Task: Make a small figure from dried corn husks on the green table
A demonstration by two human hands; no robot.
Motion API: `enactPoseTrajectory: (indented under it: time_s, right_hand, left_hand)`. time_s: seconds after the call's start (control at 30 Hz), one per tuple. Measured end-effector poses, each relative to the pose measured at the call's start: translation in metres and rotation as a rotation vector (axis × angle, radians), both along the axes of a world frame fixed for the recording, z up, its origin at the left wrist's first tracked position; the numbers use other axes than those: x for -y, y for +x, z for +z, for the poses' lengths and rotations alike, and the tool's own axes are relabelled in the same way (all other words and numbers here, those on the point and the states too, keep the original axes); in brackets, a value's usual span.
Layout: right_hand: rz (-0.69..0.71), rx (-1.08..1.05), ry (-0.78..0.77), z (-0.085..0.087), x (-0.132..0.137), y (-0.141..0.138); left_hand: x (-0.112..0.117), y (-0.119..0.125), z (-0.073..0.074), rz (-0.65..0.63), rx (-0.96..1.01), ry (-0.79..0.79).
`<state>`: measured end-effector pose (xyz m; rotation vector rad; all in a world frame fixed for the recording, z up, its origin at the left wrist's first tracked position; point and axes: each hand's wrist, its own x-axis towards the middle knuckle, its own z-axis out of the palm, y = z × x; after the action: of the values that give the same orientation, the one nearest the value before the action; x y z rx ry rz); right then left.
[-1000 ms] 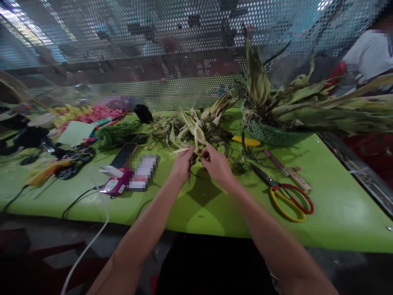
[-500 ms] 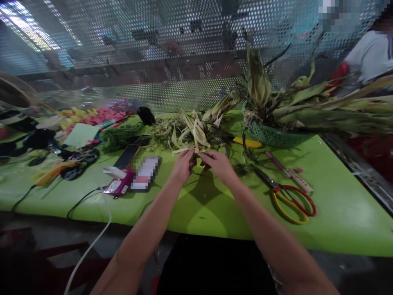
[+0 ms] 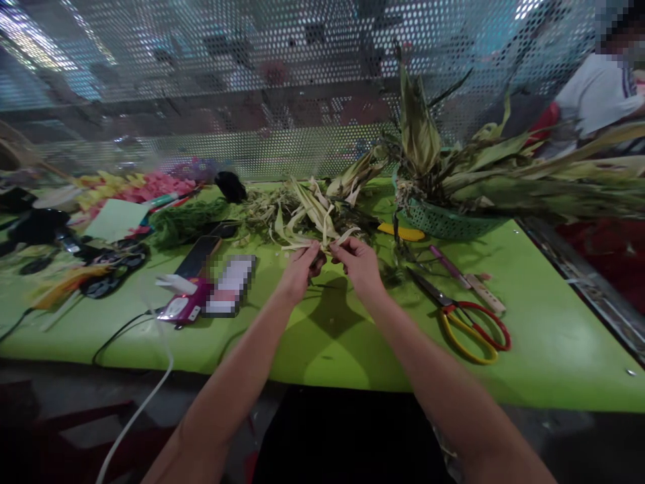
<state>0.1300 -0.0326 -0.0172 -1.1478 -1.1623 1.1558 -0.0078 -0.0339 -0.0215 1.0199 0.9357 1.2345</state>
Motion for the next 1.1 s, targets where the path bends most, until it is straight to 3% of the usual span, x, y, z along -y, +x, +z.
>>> enactPoseTrajectory:
  time_s: [0.17, 0.3, 0.5, 0.6, 0.7, 0.8, 0.9, 1.1]
  right_hand:
    - [-0.049, 0.096, 0.091, 0.000, -0.004, 0.002]
    - [-0.078, 0.105, 0.051, 0.004, -0.004, 0.006]
    - [-0.082, 0.110, 0.097, 0.010, -0.006, 0.016]
    - [-0.049, 0.114, 0.016, 0.011, -0.005, 0.016]
    - [0.079, -0.023, -0.151, 0.011, -0.001, 0.011]
    - [0.150, -0.132, -0.187, 0.010, 0.002, 0.005]
    - [0.111, -0.133, -0.098, 0.010, 0.002, 0.003]
    - [-0.026, -0.091, 0.038, 0.008, -0.002, 0.003]
  left_hand:
    - [0.000, 0.002, 0.001, -0.071, 0.031, -0.017]
    - [0.004, 0.006, 0.002, -0.059, 0.071, 0.004]
    - [0.007, 0.007, 0.005, 0.030, -0.106, 0.088]
    - [0.005, 0.006, 0.006, 0.113, -0.210, 0.129]
    - [0.004, 0.006, 0.005, 0.126, -0.265, 0.216]
    - [0.004, 0.006, 0.004, 0.146, -0.307, 0.301]
    - [0.005, 0.005, 0.002, 0.139, -0.280, 0.235]
    - [0.008, 0.010, 0.002, 0.098, -0.014, 0.021]
